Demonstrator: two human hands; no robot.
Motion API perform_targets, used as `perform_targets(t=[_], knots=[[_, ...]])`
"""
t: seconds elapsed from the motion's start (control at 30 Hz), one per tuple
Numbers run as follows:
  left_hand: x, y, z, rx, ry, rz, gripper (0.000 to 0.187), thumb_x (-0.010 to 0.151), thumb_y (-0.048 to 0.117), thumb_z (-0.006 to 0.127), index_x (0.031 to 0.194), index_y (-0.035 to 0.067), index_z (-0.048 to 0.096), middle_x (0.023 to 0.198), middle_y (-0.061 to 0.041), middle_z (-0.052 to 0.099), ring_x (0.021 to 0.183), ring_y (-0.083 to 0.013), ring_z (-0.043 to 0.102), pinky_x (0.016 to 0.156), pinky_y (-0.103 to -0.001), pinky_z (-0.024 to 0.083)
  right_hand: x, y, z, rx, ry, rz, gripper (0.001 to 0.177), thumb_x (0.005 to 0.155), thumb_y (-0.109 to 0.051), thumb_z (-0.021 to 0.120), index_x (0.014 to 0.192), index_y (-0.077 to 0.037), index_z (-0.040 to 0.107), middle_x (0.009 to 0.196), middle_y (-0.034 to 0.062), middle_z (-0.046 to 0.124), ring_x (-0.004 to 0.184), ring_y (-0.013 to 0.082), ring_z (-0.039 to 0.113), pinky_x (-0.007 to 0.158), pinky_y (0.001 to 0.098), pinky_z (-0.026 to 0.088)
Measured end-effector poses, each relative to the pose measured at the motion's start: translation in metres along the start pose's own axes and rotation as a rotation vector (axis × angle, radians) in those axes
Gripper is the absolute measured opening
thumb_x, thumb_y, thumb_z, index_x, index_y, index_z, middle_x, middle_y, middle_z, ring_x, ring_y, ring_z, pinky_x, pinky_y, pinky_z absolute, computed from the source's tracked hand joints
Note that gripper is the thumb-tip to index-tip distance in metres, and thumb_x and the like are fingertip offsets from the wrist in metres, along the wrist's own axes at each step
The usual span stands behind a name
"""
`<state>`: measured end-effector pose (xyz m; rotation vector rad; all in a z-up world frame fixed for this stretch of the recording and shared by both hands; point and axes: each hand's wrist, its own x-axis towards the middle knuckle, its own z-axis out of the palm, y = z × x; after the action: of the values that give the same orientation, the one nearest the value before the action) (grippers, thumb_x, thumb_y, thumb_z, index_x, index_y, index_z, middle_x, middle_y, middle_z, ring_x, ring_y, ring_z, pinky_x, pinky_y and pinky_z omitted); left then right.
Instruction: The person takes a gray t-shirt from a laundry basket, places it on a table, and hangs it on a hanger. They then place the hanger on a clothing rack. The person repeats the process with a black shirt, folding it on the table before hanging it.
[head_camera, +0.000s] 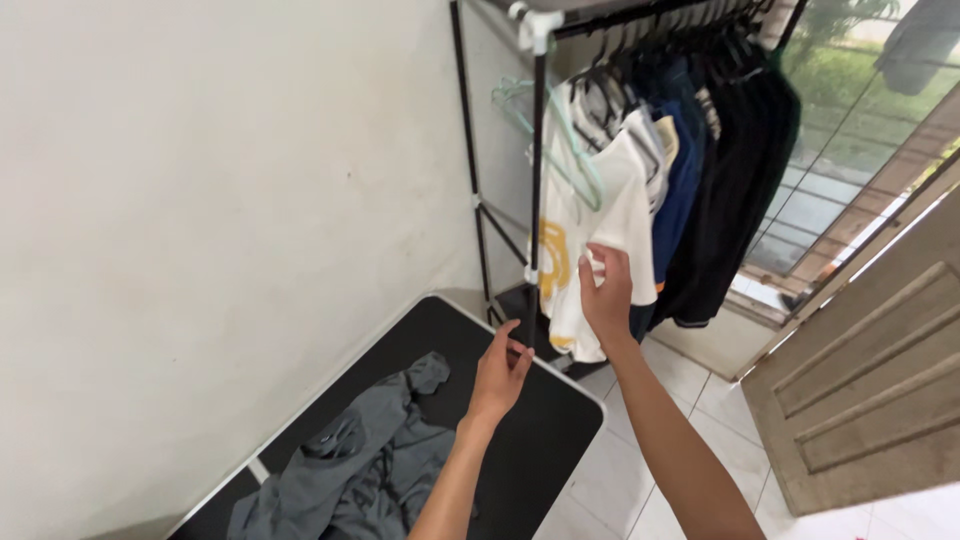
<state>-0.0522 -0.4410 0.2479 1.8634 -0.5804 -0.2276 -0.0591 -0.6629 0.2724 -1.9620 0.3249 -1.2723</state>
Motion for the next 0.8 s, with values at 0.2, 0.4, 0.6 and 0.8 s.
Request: perform_targets(t=[0.2,0.4,0.6,0.8], knots=[[0.037,0.061,0.027,0.022,0.011,0.122,0.055,0.092,0.012,0.071,0.143,0.011,0.05,0.093,-0.008,0.068,0.072,-0.0188,0.068,0.071,-0.033,0.056,0.063,-0.002,-0.009,0.027,0.012,-0.107,0.03,0.102,-0.013,0.066,0.13,0.0,0.062,0.125,0.0195,0.065,0.112,0.0325,0.066,0.089,0.0372,0.057],[0.063,0.101,0.049,0.038,0.006,0.142,0.052,0.095,0.01,0.067,0.143,0.011,0.05,0.092,-0.01,0.069,0.073,-0.0198,0.068,0.072,-0.035,0.055,0.093,-0.001,-0.003,-0.031,-0.041,-0.145,0.041,0.101,-0.015,0.064,0.136,0.005,0.056,0.131,0.0258,0.062,0.121,0.0437,0.06,0.103,0.0461,0.048],[0.077,0.123,0.058,0.031,0.014,0.152,0.054,0.095,0.012,0.066,0.145,0.012,0.045,0.097,-0.009,0.068,0.074,-0.0192,0.07,0.07,-0.037,0.056,0.12,0.023,0.01,-0.096,-0.131,-0.113,0.043,0.101,-0.012,0.061,0.139,0.007,0.055,0.133,0.0303,0.061,0.121,0.0486,0.058,0.103,0.0478,0.048],[0.083,0.125,0.051,0.105,0.048,0.172,0.054,0.093,0.011,0.068,0.144,0.013,0.047,0.1,-0.01,0.069,0.075,-0.0218,0.069,0.07,-0.037,0.057,0.139,0.045,0.028,-0.099,-0.226,0.025,0.039,0.094,-0.014,0.063,0.13,0.002,0.06,0.101,0.0213,0.075,0.093,0.0417,0.071,0.087,0.046,0.055]])
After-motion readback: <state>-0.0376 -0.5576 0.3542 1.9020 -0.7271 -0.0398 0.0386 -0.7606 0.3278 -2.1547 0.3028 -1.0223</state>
